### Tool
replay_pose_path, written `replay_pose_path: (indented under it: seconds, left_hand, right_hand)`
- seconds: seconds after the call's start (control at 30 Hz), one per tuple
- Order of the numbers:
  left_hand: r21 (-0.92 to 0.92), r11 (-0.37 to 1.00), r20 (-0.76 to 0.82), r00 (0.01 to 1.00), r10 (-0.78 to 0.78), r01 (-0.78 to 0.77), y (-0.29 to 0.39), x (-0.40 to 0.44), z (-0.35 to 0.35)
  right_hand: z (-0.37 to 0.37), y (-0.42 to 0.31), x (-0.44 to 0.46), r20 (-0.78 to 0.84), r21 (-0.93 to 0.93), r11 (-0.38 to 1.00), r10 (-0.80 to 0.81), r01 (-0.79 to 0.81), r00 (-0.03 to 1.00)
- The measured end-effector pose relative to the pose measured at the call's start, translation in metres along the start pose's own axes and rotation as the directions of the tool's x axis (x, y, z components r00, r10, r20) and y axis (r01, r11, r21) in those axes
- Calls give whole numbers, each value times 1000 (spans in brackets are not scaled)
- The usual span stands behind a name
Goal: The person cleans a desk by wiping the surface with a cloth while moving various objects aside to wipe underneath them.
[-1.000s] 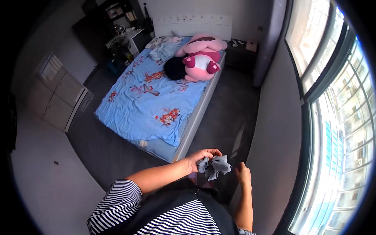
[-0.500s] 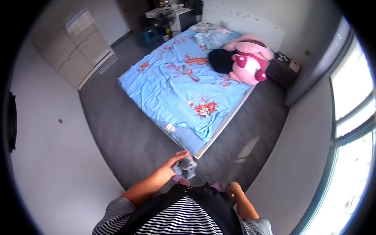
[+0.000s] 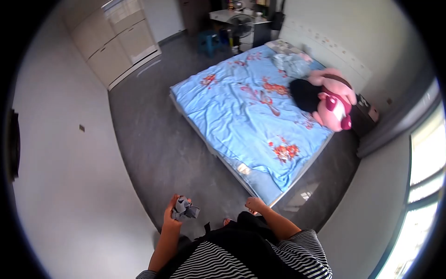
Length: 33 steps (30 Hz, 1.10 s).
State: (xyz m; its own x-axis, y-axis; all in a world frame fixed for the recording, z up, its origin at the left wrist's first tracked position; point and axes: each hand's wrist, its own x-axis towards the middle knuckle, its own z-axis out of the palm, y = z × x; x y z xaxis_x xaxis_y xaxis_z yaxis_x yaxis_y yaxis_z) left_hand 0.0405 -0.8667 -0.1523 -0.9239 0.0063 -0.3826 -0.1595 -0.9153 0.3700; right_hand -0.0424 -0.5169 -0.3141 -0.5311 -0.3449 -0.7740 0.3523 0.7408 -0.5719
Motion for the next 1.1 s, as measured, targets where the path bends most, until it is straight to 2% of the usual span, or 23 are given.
replay_pose_path:
  seconds: [0.03, 0.1, 0.17, 0.2, 0.27, 0.33, 0.4, 0.43, 0.5, 0.53, 0.57, 0.6, 0.63, 0.7, 0.73, 0.8, 0.83, 0.9, 0.93, 1.0, 1.03, 1.07, 1.1]
  left_hand:
    - [-2, 999, -22, 999, 39, -39, 8, 2, -7]
    - [-11, 994, -65, 992, 109, -110, 27, 10, -19]
    - [-24, 984, 15, 985, 174, -174, 40, 23, -36]
    - [-26, 980, -6, 981, 195, -195, 52, 27, -35]
    - [-51, 981, -93, 979, 180, -185, 77, 45, -30]
    - [-46, 970, -117, 966, 231, -238, 108, 73, -26]
    - [-36, 958, -148, 950, 275, -283, 138, 98, -17]
    - [-70, 954, -142, 950, 279, -291, 156, 114, -9]
    - [-88, 941, -156, 938, 310, -326, 196, 142, 5]
    - [-77, 953, -134, 950, 281, -292, 212, 158, 8]
    - [-66, 963, -107, 962, 252, -260, 229, 176, 12]
    - [-59, 954, -113, 952, 285, -293, 251, 194, 19]
    - [-52, 951, -112, 948, 298, -305, 266, 209, 24]
    - [-45, 936, -153, 929, 338, -348, 294, 232, 43]
    - [-53, 925, -164, 917, 364, -376, 307, 243, 51]
    - [-77, 925, -166, 919, 357, -373, 334, 268, 60]
    - [-82, 916, -168, 912, 375, -392, 345, 283, 58]
    - [-96, 931, -105, 934, 343, -353, 369, 312, 48]
    - [-94, 931, -109, 933, 343, -354, 381, 328, 43]
    - [-136, 943, -9, 952, 306, -304, 399, 361, 29]
    - [-109, 945, -92, 950, 298, -307, 412, 378, 23]
    - [-110, 952, -85, 957, 277, -285, 416, 398, 16]
    - [-234, 900, -24, 927, 374, -369, 416, 424, 18]
  right_hand:
    - [0, -6, 12, 26, -37, 999, -9, 10, 1000]
    - [-3, -30, 37, 78, 12, 1000, 27, -27, 997]
    - [-10, -57, 63, 98, -38, 999, 24, -20, 995]
    - [-12, -76, 75, 93, -58, 998, 26, -21, 995]
    - [-17, -113, 104, 85, -49, 999, -9, 13, 996]
    - [-24, -162, 140, 74, 12, 994, -111, 111, 991]
    - [-28, -216, 176, 118, -21, 991, -127, 131, 985]
    - [-31, -248, 194, 157, -1, 978, -206, 209, 966]
    - [-35, -333, 205, 215, 3, 925, -371, 379, 904]
    - [-34, -373, 205, 245, 0, 918, -383, 396, 891]
    - [-34, -411, 208, 247, 160, 887, -461, 433, 852]
    - [-34, -453, 215, 236, 318, 831, -535, 456, 811]
    - [-33, -486, 222, 265, 310, 830, -544, 463, 796]
    - [-28, -546, 231, 100, 464, 597, -769, 655, 631]
    - [-32, -576, 224, 130, 458, 601, -774, 655, 619]
    - [-46, -632, 208, 37, 534, 443, -863, 720, 504]
    - [-47, -649, 214, 55, 531, 443, -868, 722, 493]
    - [-43, -678, 231, -89, 291, 178, -973, 940, 212]
    - [-39, -692, 241, -88, 295, 179, -973, 938, 214]
    - [-30, -712, 262, -106, -44, 70, -992, 997, 65]
    - [-29, -725, 270, -109, -152, 65, -993, 986, 49]
    - [-26, -737, 280, -123, -164, 80, -991, 983, 60]
    - [-24, -749, 292, -136, -255, 99, -989, 962, 66]
